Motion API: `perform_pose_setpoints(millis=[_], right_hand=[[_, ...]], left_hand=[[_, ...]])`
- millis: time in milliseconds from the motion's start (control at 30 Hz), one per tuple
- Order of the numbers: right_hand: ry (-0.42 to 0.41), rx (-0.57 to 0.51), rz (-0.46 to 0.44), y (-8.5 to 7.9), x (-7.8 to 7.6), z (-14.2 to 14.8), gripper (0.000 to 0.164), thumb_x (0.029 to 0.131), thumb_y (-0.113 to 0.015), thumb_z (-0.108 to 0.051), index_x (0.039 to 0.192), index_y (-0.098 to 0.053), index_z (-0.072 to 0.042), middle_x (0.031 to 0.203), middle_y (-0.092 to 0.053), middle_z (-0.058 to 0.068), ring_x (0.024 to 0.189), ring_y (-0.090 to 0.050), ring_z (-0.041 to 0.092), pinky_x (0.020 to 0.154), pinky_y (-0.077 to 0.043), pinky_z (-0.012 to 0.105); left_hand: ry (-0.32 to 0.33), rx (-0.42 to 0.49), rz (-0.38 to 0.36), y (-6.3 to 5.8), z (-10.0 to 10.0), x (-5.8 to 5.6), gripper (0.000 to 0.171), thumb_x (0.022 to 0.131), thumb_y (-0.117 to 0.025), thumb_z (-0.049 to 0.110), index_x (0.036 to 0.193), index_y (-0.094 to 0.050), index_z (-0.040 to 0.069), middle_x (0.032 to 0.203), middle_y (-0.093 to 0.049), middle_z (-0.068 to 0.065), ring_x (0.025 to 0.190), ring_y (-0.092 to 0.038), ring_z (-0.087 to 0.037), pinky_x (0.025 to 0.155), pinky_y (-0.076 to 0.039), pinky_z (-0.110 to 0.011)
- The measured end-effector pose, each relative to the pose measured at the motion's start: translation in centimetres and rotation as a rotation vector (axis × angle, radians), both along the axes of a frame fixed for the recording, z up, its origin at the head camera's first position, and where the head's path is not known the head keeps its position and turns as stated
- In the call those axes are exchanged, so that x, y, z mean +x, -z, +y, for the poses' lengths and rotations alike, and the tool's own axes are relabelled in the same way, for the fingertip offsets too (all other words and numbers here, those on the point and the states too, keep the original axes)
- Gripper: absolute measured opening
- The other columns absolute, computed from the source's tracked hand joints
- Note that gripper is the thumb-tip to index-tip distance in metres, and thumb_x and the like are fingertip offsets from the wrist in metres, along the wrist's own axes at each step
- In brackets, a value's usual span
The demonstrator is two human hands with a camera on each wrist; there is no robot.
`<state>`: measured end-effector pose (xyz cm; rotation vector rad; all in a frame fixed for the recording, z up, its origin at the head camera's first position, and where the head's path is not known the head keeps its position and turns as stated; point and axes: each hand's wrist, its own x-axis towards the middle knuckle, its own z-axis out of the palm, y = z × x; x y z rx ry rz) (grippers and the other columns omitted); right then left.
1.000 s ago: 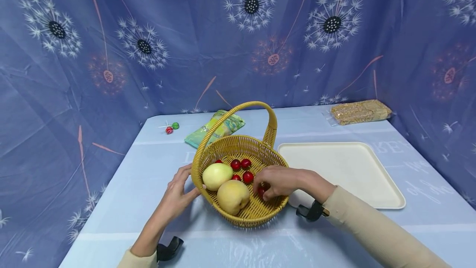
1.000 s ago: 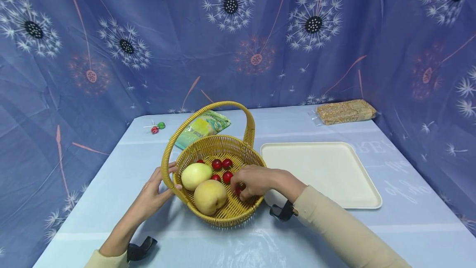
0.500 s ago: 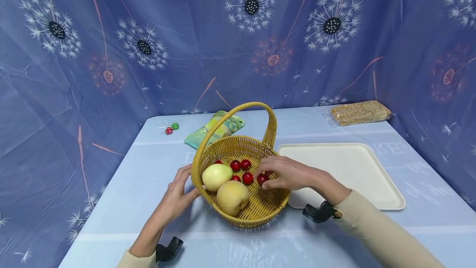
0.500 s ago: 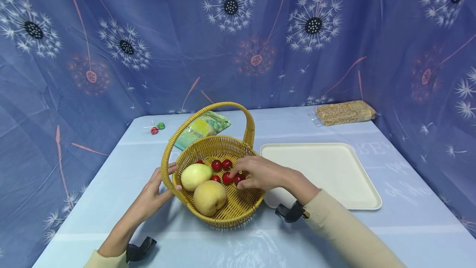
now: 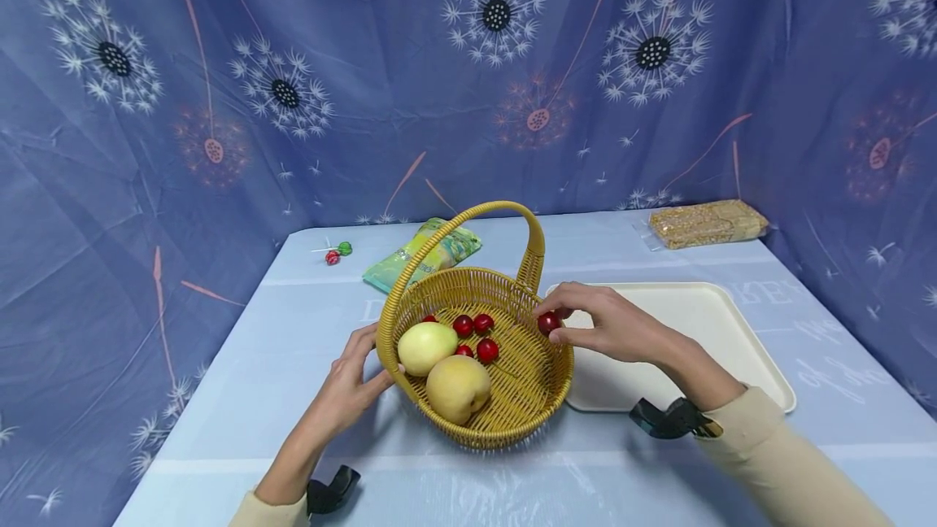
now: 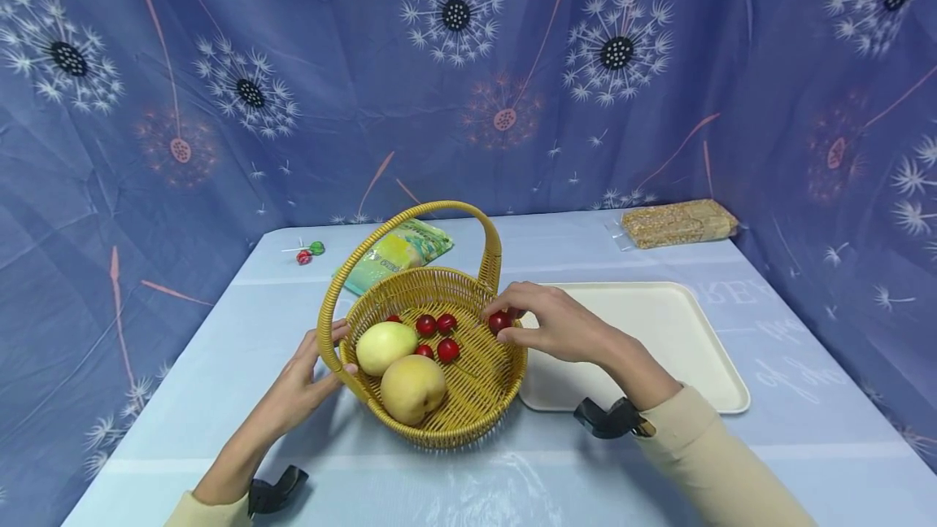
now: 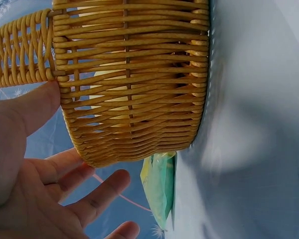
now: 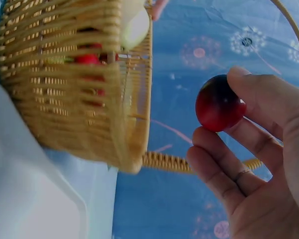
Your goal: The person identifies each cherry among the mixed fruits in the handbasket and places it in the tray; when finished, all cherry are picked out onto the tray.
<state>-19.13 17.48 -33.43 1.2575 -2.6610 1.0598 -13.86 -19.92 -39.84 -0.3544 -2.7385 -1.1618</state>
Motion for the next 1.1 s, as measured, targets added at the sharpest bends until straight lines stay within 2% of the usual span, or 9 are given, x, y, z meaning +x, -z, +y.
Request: perform_pose_setpoints(millis=[133,400,733,933,1100], right_hand=[[0.039,-0.044,0.017,0.1,0.0,1.3,0.031,0.085,-0.069,-0.023,0.116,-0.063,-0.027,0.104,-0.063,-0.013,0.092,-0.059,0.002,0.078,-0.051,0.024],[0.149,-0.065,0.053,1.3,-0.1,3.5,0.031,0.085,-0.07,-0.017,0.114,-0.063,-0.025,0.1,-0.064,-0.014,0.091,-0.06,0.001,0.079,-0.05,0.023],[0.246,-0.098,0.098,4.0,-0.6,5.1,0.033,0.083,-0.071,-0.014,0.114,-0.064,-0.024,0.103,-0.065,-0.01,0.09,-0.062,0.001,0.082,-0.05,0.023],[0.303,-0.131,0.097,5.5,-1.0,5.2,0.034,0.082,-0.073,-0.013,0.114,-0.065,-0.02,0.105,-0.066,-0.006,0.089,-0.064,0.002,0.081,-0.05,0.019],[0.361,-0.097,0.078,6.7,-1.3,5.2,0.032,0.082,-0.073,-0.014,0.113,-0.065,-0.018,0.103,-0.067,-0.004,0.087,-0.067,0.009,0.078,-0.053,0.027]], left_hand=[[-0.005,-0.002,-0.008,0.0,0.0,0.0,0.055,0.085,-0.07,0.03,0.133,-0.05,0.016,0.144,-0.039,-0.005,0.131,-0.043,-0.031,0.098,-0.025,-0.06],[-0.009,-0.005,-0.015,0.1,0.1,0.1,0.054,0.085,-0.07,0.03,0.133,-0.05,0.016,0.145,-0.039,-0.006,0.13,-0.043,-0.03,0.097,-0.024,-0.059],[-0.013,-0.004,-0.025,0.1,0.1,0.1,0.055,0.085,-0.069,0.03,0.134,-0.048,0.016,0.145,-0.038,-0.006,0.13,-0.043,-0.03,0.097,-0.023,-0.06],[-0.013,-0.003,-0.024,0.1,0.1,0.1,0.055,0.085,-0.069,0.03,0.134,-0.048,0.016,0.145,-0.038,-0.007,0.129,-0.044,-0.031,0.097,-0.022,-0.061],[-0.008,0.004,-0.013,0.0,0.0,0.1,0.055,0.085,-0.07,0.029,0.134,-0.049,0.017,0.145,-0.038,-0.006,0.129,-0.045,-0.031,0.098,-0.023,-0.062]])
